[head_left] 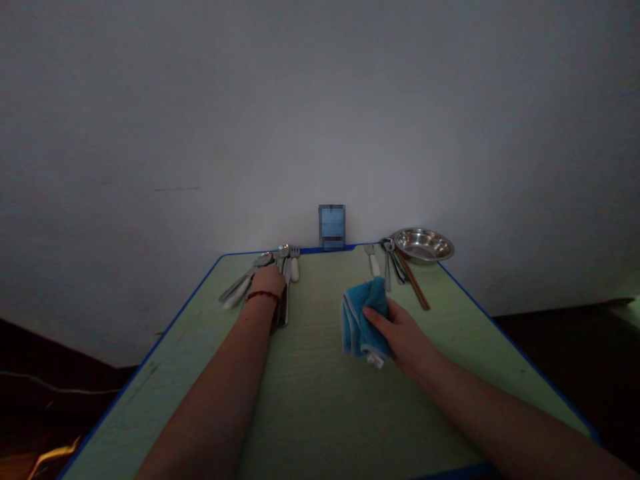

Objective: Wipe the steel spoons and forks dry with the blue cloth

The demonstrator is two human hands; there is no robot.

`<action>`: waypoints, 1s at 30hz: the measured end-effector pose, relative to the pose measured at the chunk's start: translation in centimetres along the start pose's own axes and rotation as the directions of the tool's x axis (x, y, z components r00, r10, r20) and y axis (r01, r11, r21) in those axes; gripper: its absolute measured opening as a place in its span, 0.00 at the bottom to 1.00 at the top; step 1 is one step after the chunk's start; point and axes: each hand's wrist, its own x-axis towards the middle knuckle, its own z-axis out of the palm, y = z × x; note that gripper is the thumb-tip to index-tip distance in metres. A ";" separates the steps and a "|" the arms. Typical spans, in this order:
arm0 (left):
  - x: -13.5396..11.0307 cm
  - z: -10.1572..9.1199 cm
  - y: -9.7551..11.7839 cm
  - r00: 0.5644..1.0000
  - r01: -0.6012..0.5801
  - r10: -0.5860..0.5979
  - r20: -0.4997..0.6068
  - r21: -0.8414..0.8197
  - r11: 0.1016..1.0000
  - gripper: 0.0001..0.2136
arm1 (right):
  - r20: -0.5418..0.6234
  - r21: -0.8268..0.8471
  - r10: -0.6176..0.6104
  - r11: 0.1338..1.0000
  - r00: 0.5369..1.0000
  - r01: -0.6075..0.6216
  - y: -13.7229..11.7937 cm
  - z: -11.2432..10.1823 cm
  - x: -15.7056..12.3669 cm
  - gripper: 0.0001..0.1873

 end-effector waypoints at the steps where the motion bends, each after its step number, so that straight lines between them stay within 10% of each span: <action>1: 0.0 0.1 0.0 1.000 0.002 -0.002 -0.001 0.001 1.000 0.15 | 0.002 -0.004 -0.004 1.000 1.000 0.004 0.0 0.0 0.0 0.17; 30: -0.1 0.0 0.3 0.998 0.066 -0.066 -0.017 -0.026 0.997 0.14 | -0.009 -0.007 0.017 1.000 1.000 -0.017 0.2 -0.1 0.2 0.18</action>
